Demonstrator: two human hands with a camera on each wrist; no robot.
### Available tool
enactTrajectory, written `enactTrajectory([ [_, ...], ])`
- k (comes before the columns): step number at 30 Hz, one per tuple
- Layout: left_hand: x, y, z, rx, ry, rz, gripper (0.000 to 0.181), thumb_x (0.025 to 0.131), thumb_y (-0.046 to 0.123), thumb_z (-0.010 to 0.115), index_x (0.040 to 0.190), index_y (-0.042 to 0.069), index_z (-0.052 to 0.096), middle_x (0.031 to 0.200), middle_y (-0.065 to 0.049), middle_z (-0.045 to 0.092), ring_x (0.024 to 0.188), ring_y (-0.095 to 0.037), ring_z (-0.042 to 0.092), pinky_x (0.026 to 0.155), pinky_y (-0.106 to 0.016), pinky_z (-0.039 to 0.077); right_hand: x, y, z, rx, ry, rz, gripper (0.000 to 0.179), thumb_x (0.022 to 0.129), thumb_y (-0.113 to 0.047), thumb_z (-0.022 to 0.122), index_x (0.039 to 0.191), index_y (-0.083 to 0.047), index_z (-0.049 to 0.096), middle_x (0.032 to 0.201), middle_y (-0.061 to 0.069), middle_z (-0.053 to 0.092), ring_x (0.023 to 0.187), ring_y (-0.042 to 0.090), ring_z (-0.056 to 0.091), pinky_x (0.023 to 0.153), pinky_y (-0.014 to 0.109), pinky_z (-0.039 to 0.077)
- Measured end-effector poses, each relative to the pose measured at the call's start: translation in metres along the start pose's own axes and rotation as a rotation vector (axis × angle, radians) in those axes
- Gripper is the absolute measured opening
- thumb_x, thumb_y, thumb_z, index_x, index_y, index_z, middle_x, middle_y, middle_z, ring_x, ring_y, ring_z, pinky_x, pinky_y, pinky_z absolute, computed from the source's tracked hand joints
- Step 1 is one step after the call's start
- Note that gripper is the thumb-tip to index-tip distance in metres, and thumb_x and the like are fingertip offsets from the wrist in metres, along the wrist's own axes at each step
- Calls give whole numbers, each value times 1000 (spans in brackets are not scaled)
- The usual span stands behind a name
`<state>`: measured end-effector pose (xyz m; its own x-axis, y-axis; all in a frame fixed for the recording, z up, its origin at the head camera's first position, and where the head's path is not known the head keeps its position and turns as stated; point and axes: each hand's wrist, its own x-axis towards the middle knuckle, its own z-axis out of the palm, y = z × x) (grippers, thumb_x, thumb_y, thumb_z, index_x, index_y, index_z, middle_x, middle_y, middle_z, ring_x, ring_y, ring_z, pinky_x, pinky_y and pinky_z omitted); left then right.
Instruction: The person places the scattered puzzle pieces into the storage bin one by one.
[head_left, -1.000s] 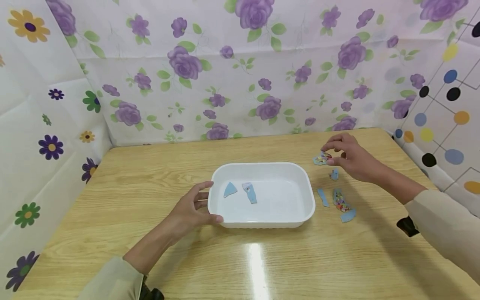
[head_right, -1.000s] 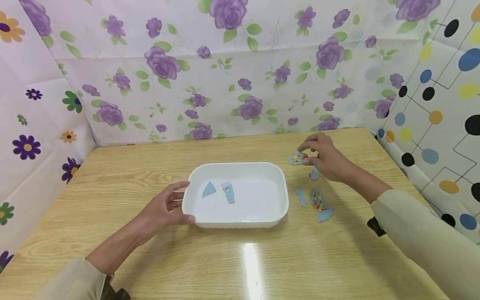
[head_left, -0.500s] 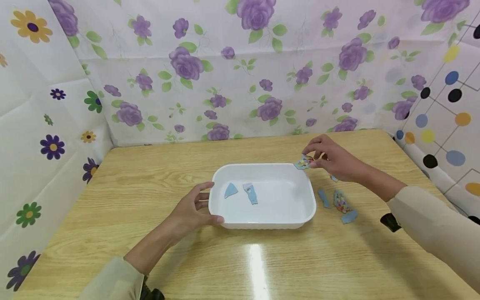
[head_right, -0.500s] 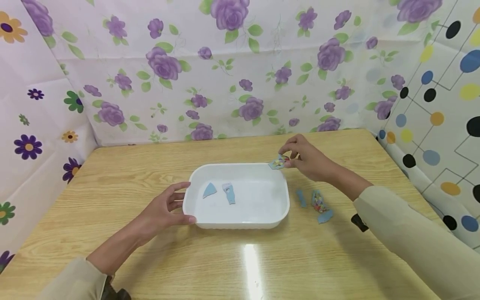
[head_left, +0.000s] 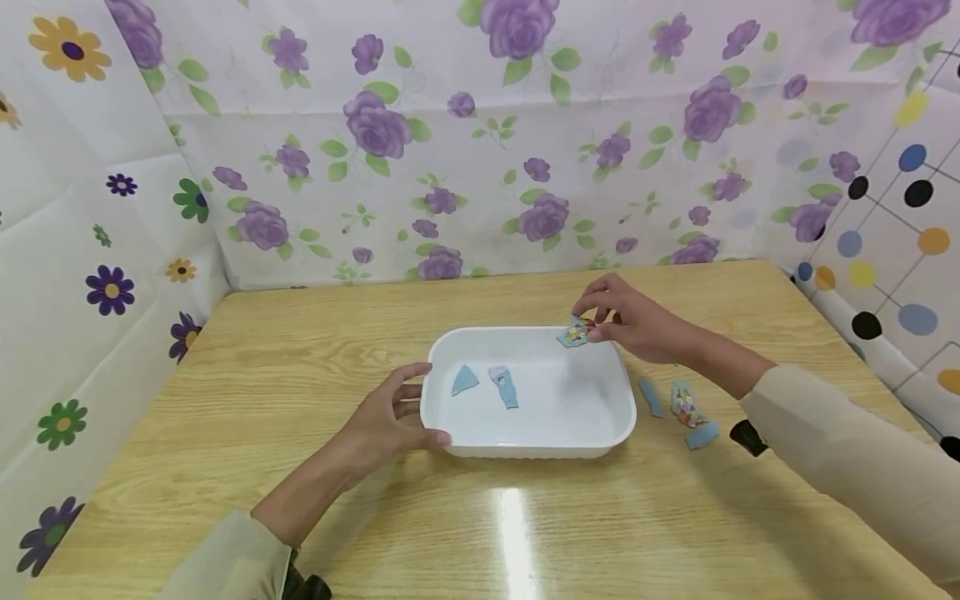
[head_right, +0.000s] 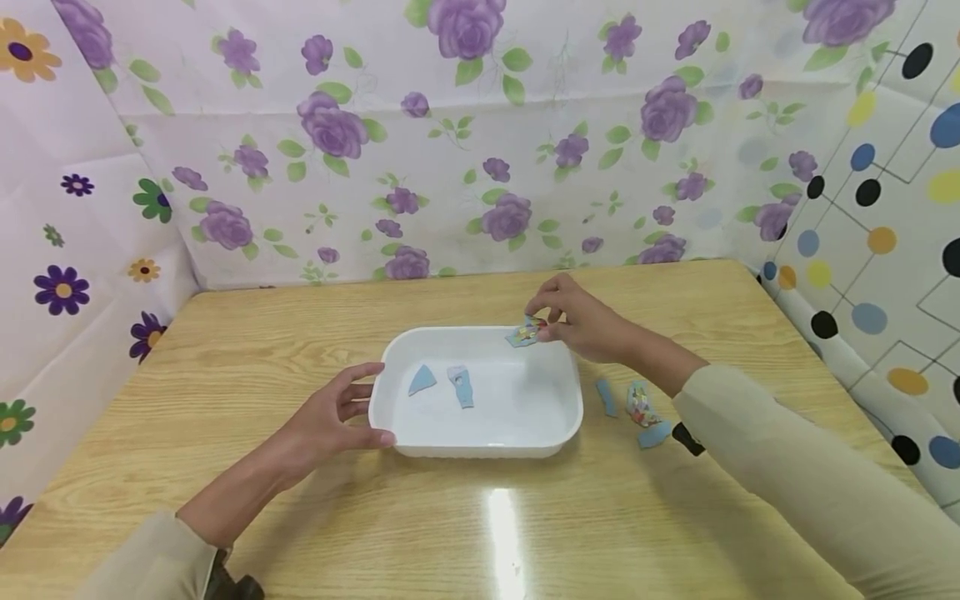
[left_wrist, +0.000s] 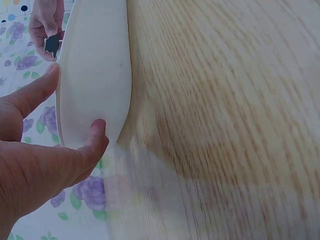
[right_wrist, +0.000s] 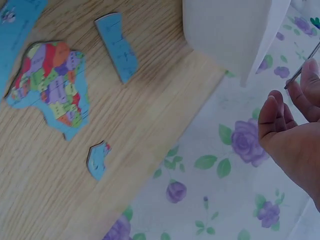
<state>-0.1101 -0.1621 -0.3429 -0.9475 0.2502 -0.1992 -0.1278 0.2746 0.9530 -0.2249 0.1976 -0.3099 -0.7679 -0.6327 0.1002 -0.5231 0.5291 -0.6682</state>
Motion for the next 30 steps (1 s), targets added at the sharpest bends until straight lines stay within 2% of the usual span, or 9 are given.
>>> enactTrajectory([
  [12,0,-1,0,-13,-2,3,100,68,11,88,149,16,29,140,-18,44,126,-35,48,91,-39,53,8,-10,22,-21,-53,-12,27,92,-1,62,119,0,62,126,12,37,101,27,48,75,36,46],
  [18,0,0,0,-17,3,4,99,69,9,87,149,15,29,140,-19,44,126,-36,48,91,-40,53,12,-18,38,-128,-76,-58,28,90,-5,66,117,-2,64,127,12,39,103,27,51,81,34,50],
  [22,0,-1,0,-21,9,-6,100,67,10,88,148,18,30,139,-17,45,125,-35,49,91,-40,53,16,-24,43,-195,-83,-100,27,88,-8,69,115,-4,65,127,12,41,105,27,51,86,38,49],
  [26,0,-2,0,-22,5,-2,100,67,10,88,148,18,30,139,-17,45,125,-34,49,91,-40,52,19,-26,44,-263,-89,-114,35,86,-12,72,119,-3,63,129,13,40,111,28,48,90,40,47],
  [30,0,-2,0,-30,1,-1,100,68,10,88,148,18,30,139,-17,45,126,-34,48,92,-40,52,20,-29,43,-242,-81,-97,40,86,-13,73,122,-2,61,130,14,40,114,30,48,93,42,47],
])
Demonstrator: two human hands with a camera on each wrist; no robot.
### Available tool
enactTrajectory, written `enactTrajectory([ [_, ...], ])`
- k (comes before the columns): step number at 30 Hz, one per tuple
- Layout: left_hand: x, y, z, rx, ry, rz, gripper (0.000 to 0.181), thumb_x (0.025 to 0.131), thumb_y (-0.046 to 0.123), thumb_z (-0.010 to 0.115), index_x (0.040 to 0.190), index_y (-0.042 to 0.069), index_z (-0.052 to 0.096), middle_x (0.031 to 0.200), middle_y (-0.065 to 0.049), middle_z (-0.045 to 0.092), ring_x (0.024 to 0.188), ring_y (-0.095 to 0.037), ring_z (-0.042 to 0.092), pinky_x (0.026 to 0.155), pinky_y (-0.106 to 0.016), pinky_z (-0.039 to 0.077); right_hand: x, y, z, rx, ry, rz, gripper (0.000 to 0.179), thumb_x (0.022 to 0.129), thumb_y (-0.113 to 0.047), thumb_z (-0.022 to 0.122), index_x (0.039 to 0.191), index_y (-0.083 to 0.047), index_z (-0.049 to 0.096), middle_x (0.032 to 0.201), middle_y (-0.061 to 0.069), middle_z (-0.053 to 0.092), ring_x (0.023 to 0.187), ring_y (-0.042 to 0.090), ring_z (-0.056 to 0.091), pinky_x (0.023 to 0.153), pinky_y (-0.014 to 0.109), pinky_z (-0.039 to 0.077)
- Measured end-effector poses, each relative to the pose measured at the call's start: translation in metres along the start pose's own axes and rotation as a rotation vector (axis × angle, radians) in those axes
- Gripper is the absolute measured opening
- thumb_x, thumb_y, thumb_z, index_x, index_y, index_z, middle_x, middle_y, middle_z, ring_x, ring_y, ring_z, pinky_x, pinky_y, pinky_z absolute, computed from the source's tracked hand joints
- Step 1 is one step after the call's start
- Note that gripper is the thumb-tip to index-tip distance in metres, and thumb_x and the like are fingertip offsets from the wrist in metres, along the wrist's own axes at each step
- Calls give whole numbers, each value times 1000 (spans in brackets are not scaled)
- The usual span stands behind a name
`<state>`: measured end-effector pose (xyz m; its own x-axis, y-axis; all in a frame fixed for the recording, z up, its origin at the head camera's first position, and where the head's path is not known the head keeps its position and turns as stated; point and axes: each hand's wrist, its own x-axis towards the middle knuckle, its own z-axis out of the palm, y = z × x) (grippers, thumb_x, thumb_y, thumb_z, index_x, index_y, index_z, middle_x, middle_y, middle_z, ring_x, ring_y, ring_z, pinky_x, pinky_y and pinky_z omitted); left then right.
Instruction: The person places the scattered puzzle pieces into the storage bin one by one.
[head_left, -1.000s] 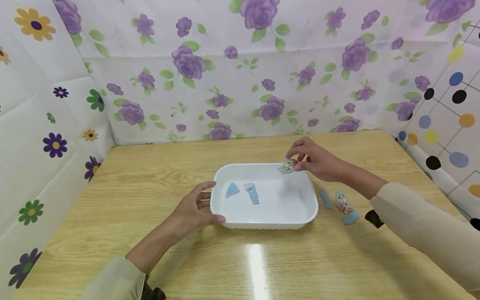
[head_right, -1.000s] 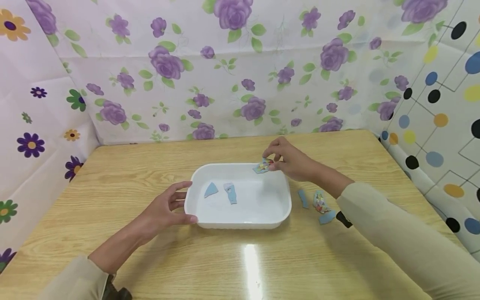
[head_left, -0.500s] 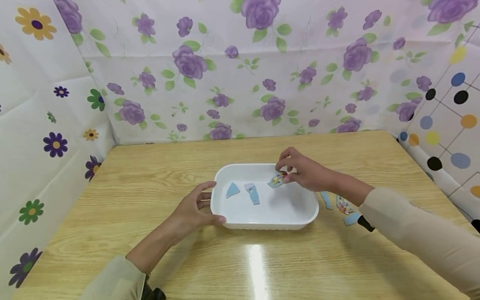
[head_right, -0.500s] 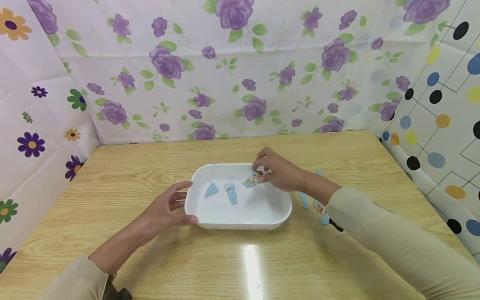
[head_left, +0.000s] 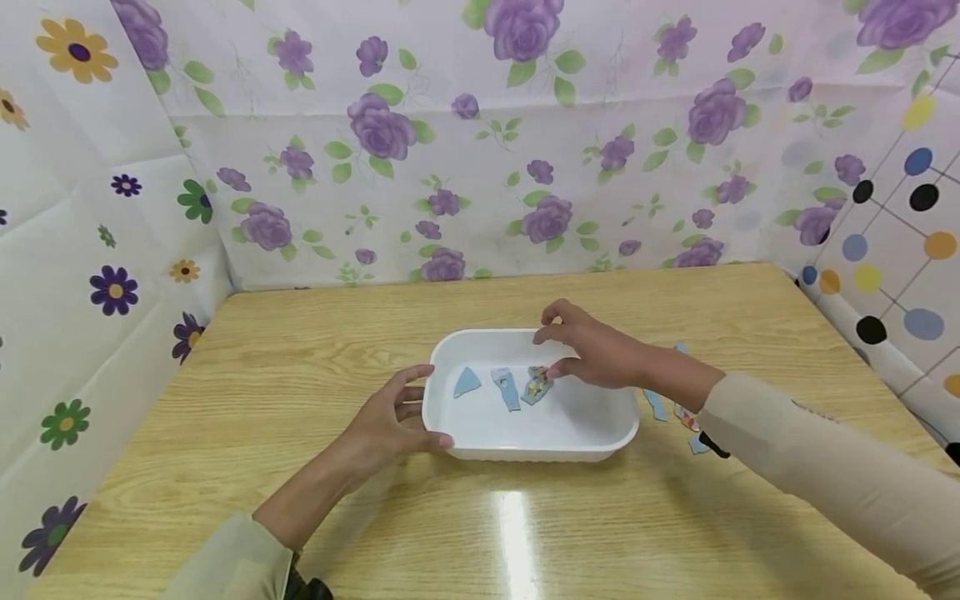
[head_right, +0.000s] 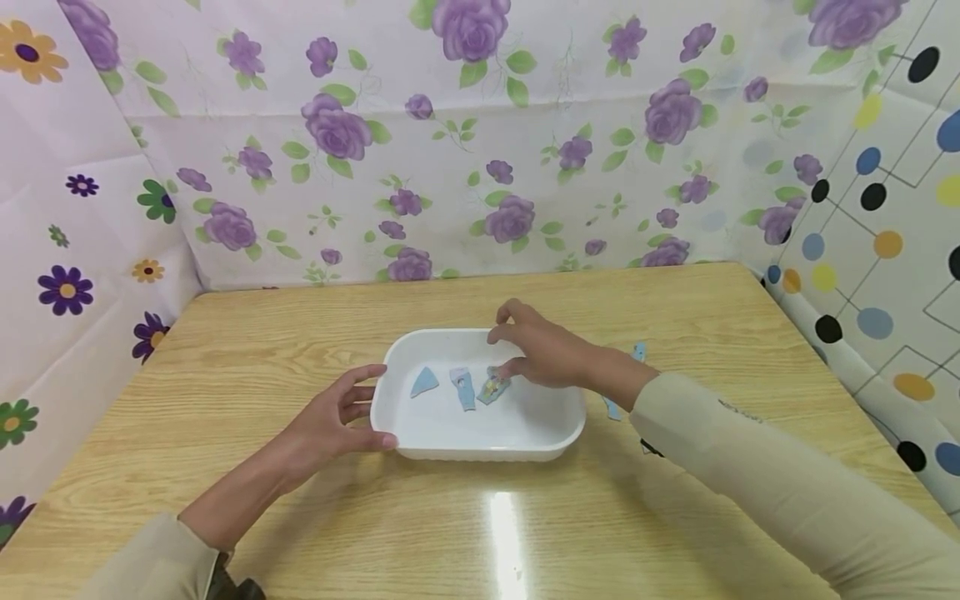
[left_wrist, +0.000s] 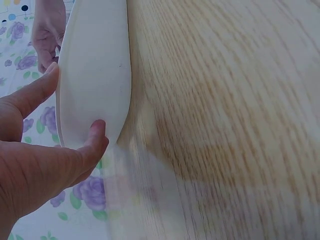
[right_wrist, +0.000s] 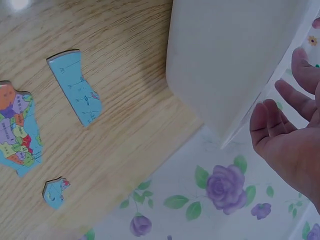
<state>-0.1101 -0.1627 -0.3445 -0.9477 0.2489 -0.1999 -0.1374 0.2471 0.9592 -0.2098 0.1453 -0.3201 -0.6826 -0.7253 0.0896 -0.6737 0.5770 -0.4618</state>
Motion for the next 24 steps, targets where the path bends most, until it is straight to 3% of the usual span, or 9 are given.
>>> enactTrajectory([
  [9,-1,0,-1,-3,-18,18,100,70,12,87,149,14,28,141,-20,43,126,-37,47,92,-40,52,-9,11,-11,127,59,56,40,90,-8,68,128,-5,57,122,15,46,103,33,51,86,48,48],
  [16,-1,1,-1,13,-17,13,100,69,14,88,149,16,28,141,-19,43,127,-36,47,92,-40,52,-25,23,-17,146,89,96,40,90,-8,68,129,-8,57,115,14,51,96,27,48,76,39,44],
  [24,-1,1,1,11,-8,-4,100,68,13,88,149,17,28,142,-18,43,126,-35,48,92,-40,52,-39,29,-20,173,102,128,41,90,-10,68,130,-6,56,115,14,52,94,25,48,72,37,43],
])
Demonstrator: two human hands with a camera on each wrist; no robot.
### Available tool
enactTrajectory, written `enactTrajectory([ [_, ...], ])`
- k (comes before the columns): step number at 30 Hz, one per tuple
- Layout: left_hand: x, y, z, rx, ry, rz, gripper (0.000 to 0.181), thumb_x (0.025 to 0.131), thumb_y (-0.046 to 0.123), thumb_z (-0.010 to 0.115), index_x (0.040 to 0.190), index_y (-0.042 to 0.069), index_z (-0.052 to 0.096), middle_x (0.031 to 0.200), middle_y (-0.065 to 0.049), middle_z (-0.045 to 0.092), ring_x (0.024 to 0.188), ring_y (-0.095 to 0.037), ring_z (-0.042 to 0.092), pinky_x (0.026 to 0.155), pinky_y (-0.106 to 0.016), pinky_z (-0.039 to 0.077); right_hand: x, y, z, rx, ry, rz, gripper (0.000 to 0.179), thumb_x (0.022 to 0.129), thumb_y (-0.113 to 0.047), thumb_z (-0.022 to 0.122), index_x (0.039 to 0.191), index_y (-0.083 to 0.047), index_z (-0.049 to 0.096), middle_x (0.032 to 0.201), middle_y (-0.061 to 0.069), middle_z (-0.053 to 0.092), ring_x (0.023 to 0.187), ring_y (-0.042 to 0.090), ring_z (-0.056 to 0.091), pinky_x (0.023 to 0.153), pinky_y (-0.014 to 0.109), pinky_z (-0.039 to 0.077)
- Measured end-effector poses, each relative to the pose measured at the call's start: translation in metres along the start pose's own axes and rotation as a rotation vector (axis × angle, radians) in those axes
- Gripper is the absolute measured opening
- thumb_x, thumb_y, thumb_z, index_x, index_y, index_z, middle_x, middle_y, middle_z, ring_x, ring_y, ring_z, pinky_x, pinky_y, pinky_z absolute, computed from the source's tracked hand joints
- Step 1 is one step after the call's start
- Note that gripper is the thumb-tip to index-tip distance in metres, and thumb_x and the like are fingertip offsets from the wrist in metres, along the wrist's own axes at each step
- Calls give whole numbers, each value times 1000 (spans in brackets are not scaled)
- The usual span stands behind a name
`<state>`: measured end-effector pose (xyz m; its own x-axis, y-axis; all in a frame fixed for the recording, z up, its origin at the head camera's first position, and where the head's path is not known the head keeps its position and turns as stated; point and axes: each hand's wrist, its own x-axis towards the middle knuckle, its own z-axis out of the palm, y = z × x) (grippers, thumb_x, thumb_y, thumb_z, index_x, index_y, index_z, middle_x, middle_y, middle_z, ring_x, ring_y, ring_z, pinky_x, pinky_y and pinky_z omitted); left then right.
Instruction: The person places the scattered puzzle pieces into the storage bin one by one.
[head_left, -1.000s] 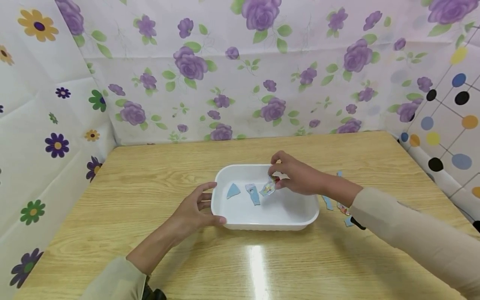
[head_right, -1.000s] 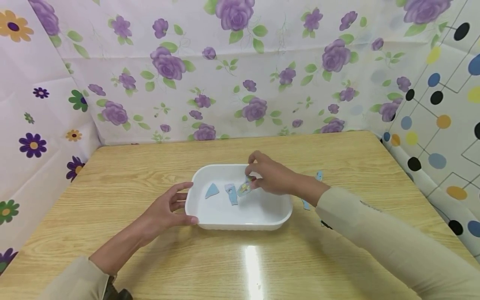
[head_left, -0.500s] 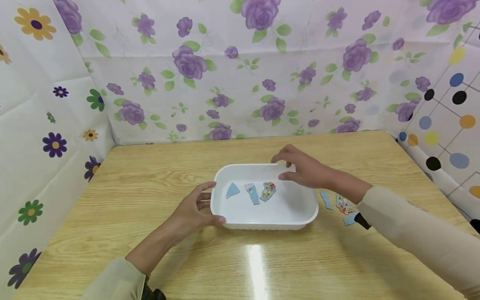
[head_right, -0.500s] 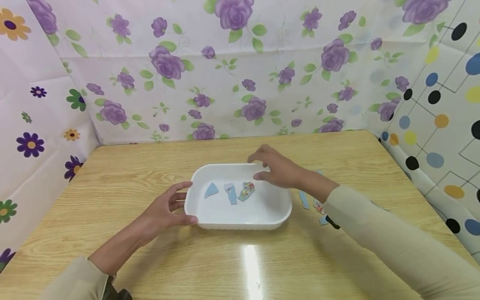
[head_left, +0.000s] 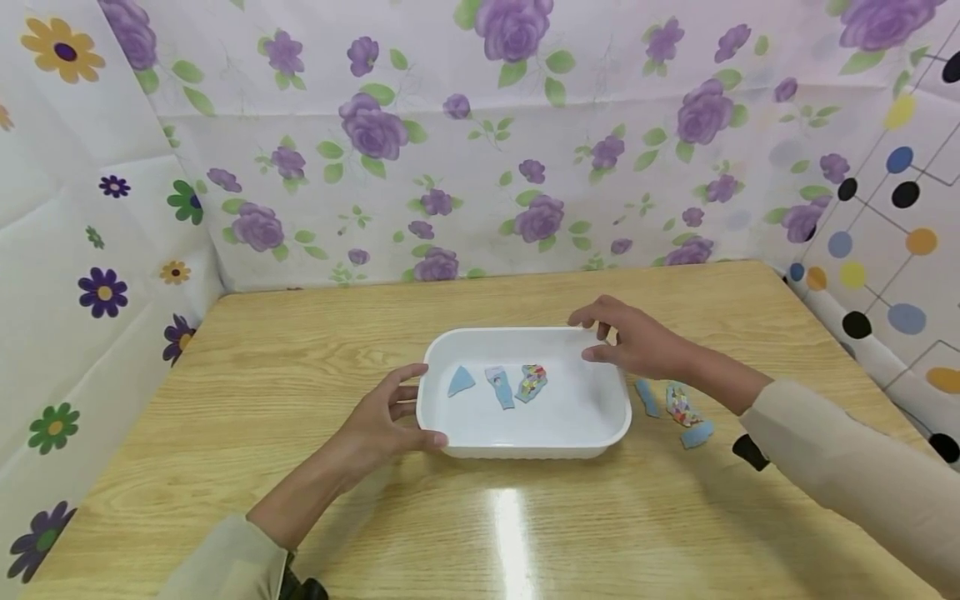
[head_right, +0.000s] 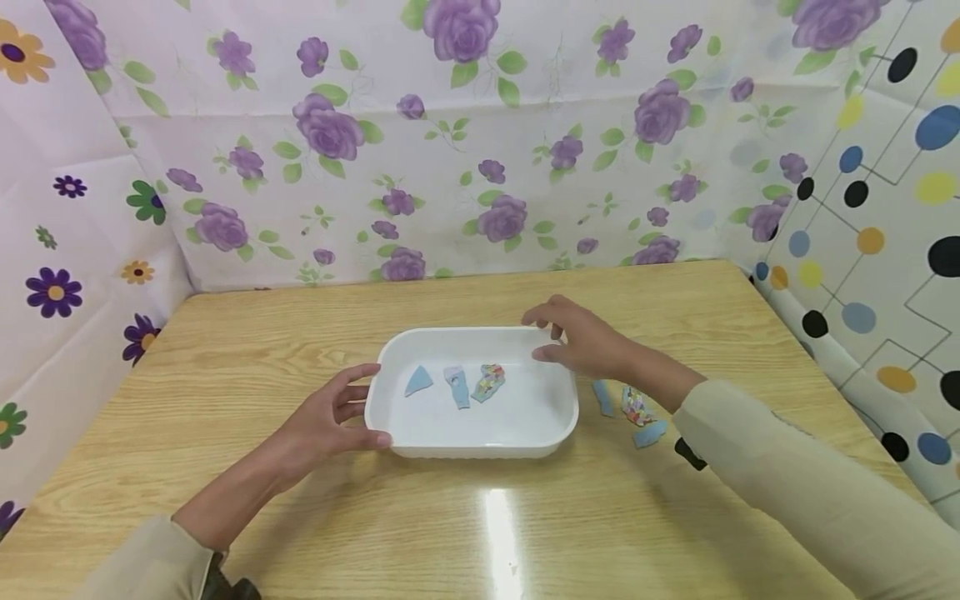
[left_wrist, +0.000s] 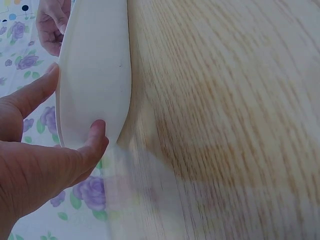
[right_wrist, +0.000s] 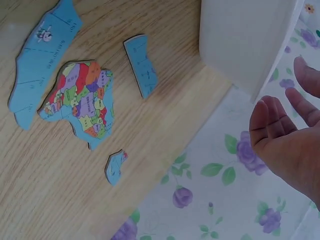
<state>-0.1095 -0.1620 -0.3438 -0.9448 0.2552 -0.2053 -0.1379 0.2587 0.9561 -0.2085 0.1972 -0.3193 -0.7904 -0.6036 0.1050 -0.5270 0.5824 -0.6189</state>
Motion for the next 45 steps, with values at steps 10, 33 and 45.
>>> enactTrajectory([
  [10,-1,-1,-1,-3,-7,4,100,70,14,87,149,17,28,141,-19,43,125,-36,49,92,-41,52,-10,11,-17,-12,34,26,43,93,-15,65,133,-8,52,121,9,54,97,21,50,73,37,44],
  [33,0,-1,-1,-3,6,-8,101,68,13,88,149,17,28,141,-19,43,126,-36,48,92,-40,52,-37,60,-58,-32,27,267,49,94,-26,64,133,0,48,119,24,52,100,34,55,78,44,52],
  [45,-1,-1,-1,-5,-11,14,99,70,14,87,149,16,28,142,-20,42,127,-38,47,92,-42,52,-52,90,-54,-33,-85,383,60,91,-27,68,136,5,42,120,33,46,101,40,54,73,44,51],
])
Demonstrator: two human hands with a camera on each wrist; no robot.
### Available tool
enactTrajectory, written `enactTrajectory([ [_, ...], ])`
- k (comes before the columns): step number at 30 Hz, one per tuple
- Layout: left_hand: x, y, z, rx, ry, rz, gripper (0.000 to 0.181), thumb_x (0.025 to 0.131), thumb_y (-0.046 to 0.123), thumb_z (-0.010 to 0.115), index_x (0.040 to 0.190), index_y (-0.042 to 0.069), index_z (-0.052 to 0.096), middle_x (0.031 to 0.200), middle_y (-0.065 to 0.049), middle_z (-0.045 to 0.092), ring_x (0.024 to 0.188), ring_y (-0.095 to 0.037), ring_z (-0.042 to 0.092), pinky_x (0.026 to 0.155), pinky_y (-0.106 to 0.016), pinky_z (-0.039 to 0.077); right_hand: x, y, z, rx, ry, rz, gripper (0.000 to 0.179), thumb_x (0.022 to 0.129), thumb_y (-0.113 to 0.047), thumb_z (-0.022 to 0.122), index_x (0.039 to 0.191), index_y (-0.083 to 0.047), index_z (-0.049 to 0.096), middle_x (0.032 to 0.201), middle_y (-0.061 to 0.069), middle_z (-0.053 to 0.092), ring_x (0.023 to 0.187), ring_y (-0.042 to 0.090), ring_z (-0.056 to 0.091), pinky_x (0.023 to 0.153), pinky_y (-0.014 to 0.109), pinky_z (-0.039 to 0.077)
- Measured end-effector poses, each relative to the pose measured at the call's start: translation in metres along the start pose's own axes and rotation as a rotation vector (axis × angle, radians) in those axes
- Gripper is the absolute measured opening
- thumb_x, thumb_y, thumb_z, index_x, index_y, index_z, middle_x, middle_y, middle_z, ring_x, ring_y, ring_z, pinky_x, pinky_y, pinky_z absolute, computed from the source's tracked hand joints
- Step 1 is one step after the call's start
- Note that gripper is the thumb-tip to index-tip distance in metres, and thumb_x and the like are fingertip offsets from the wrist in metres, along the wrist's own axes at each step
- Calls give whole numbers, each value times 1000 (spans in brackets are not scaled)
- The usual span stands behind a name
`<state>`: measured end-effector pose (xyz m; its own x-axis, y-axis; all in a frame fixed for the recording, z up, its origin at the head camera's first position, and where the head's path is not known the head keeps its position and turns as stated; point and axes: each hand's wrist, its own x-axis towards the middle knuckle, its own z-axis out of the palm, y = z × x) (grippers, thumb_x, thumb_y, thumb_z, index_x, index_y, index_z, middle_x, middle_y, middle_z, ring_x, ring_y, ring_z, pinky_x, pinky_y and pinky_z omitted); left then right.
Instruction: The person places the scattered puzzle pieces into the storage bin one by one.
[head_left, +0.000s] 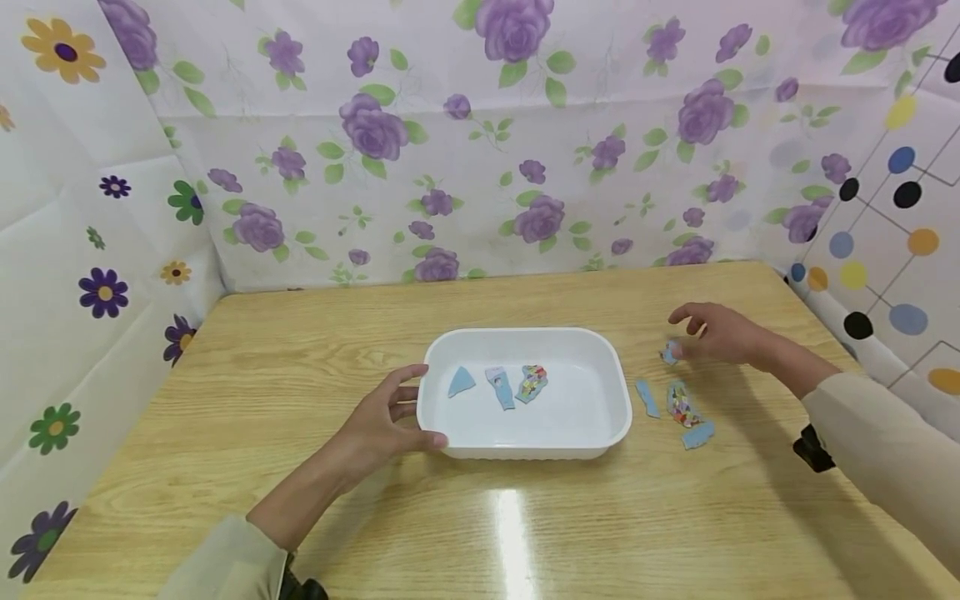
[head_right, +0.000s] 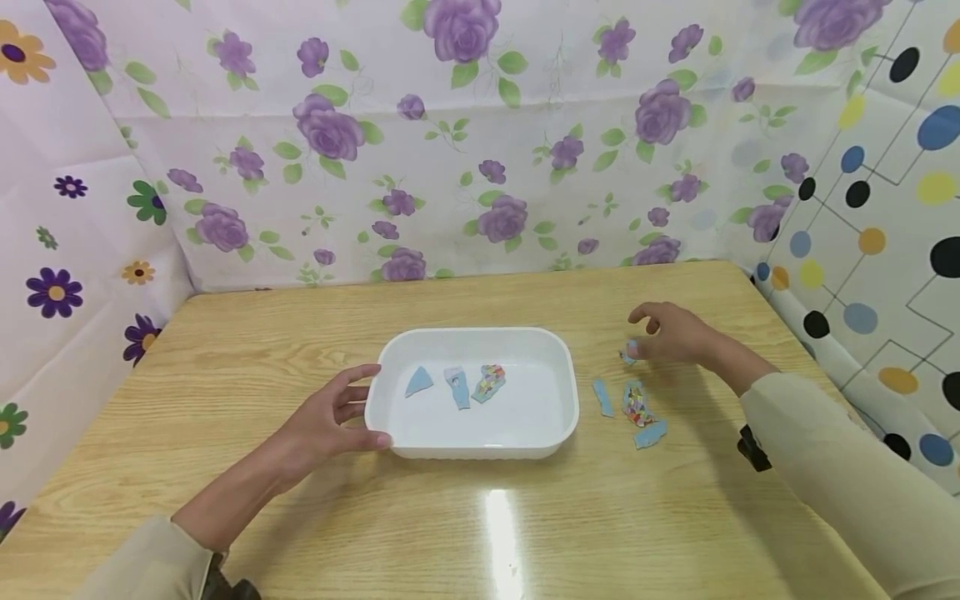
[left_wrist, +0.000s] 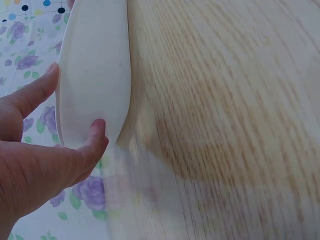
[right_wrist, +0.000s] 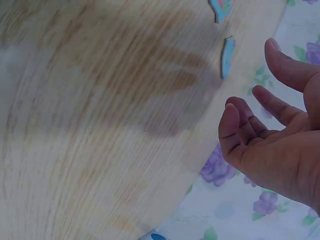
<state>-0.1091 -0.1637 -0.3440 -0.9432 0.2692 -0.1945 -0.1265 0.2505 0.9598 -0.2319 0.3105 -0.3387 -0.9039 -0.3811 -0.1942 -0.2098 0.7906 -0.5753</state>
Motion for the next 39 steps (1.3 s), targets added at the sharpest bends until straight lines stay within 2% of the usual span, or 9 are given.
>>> enactTrajectory([
  [8,0,0,0,-2,6,-4,100,69,13,88,149,17,29,141,-19,42,127,-37,46,93,-42,52,6,3,5,21,13,44,62,88,-27,72,132,6,44,112,29,47,97,38,51,71,39,47],
  [14,1,-1,1,-3,7,-9,100,68,13,88,149,17,29,141,-18,43,127,-36,47,93,-41,52,11,9,13,70,28,86,64,84,-23,76,130,7,44,100,22,51,85,28,48,70,35,43],
  [16,1,-1,1,-1,6,-10,100,68,12,88,149,17,29,141,-18,43,128,-36,46,93,-42,51,11,11,17,76,38,89,67,83,-24,77,130,9,43,102,24,50,86,30,48,72,38,43],
  [19,1,-1,1,2,6,-7,99,69,13,88,149,17,29,141,-18,44,127,-36,47,93,-42,51,10,15,22,67,60,90,74,80,-30,80,129,10,41,114,31,44,97,39,45,81,48,44],
  [23,2,-1,0,3,9,-7,99,69,12,88,149,17,29,140,-17,44,127,-35,48,92,-41,52,10,20,28,58,107,86,79,78,-33,81,128,11,41,121,34,35,107,43,37,88,55,39],
  [31,2,0,0,-8,7,-8,100,69,12,88,149,17,29,141,-18,44,126,-35,48,92,-39,52,9,23,38,40,233,57,57,81,-26,79,114,12,53,113,29,40,99,36,37,81,48,39],
  [35,2,-1,0,-2,10,-9,100,69,12,88,149,17,29,141,-18,44,126,-35,48,92,-40,52,9,22,41,23,273,40,47,82,-23,78,108,11,57,111,28,43,99,37,39,82,49,40],
  [39,2,-1,0,3,13,-11,100,68,12,88,149,18,29,141,-17,44,127,-35,48,92,-40,52,8,21,41,30,272,34,48,83,-22,78,113,9,57,114,31,42,102,40,40,86,55,40],
])
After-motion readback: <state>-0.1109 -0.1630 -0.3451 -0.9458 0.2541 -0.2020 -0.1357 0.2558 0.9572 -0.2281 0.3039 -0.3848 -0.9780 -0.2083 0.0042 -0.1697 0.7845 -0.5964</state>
